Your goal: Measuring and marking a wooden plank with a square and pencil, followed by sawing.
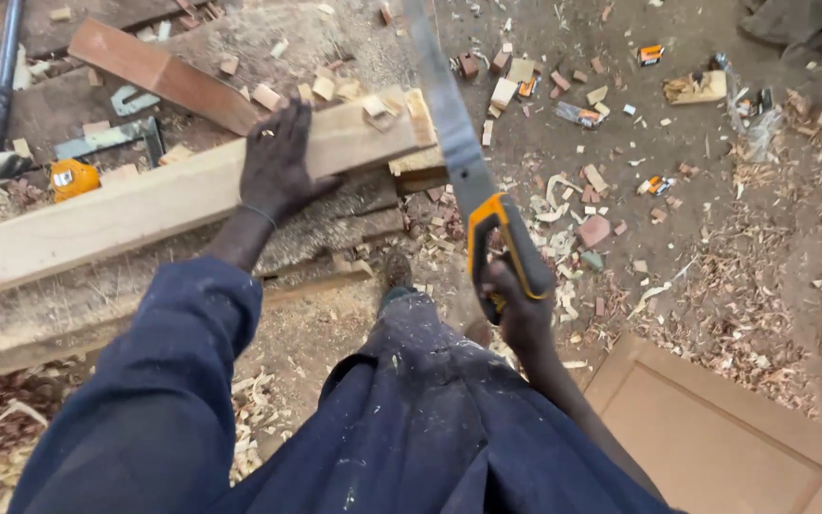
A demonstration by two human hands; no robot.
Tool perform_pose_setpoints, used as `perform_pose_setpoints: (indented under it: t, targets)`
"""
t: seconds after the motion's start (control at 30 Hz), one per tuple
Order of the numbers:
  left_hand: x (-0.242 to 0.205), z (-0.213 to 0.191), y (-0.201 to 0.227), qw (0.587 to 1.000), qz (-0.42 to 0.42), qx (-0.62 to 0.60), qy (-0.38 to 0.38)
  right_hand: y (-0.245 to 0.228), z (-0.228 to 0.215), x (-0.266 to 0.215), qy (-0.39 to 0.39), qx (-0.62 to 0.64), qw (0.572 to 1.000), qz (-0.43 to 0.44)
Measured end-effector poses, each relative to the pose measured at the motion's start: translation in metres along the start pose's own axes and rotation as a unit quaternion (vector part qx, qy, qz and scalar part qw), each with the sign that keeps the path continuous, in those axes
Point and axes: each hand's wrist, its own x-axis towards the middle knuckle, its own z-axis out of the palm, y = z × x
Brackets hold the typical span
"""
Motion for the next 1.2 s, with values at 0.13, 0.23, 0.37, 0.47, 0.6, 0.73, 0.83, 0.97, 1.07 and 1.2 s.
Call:
perform_pose_setpoints:
  t: [0.13, 0.23, 0.37, 0.47, 0.6, 0.73, 0.83, 0.97, 1.07, 1.2]
  targets:
    - [0.005, 0.003, -0.005, 0.998, -0.01, 0.013, -0.066, -0.002, 0.011, -0.018, -0.012, -0.177, 0.983, 0.042]
    - [0.005, 0.003, -0.005, 0.997, -0.002, 0.023, -0.069, 0.008, 0.005, -0.03, -0.031, -0.211, 0.977, 0.022]
    - [0.006, 0.005, -0.006, 0.997, -0.009, 0.024, -0.074, -0.01, -0.013, -0.068, -0.067, -0.249, 0.966, 0.026]
    - [0.004, 0.013, -0.014, 0.999, 0.018, 0.024, -0.038, 0.037, -0.091, -0.132, -0.089, -0.375, 0.923, 0.007]
    - [0.006, 0.007, -0.009, 0.996, -0.016, 0.037, -0.081, 0.018, -0.062, -0.111, -0.057, -0.342, 0.934, 0.082]
    - [0.008, 0.011, -0.012, 0.999, 0.015, 0.027, -0.036, -0.003, 0.016, -0.004, -0.083, -0.29, 0.953, 0.004]
    - [0.007, -0.005, 0.001, 0.999, 0.007, 0.011, -0.048, 0.004, 0.028, -0.001, -0.075, -0.253, 0.965, -0.007]
    - [0.006, 0.004, -0.008, 0.998, 0.008, 0.029, -0.05, -0.013, -0.016, -0.075, -0.102, -0.332, 0.938, -0.008]
    - [0.008, -0.004, -0.005, 0.998, -0.003, 0.02, -0.067, -0.025, -0.06, -0.153, -0.088, -0.325, 0.936, 0.106]
    - [0.01, -0.006, 0.006, 0.995, -0.036, 0.005, -0.091, 0.016, -0.049, -0.099, -0.037, -0.441, 0.89, 0.113]
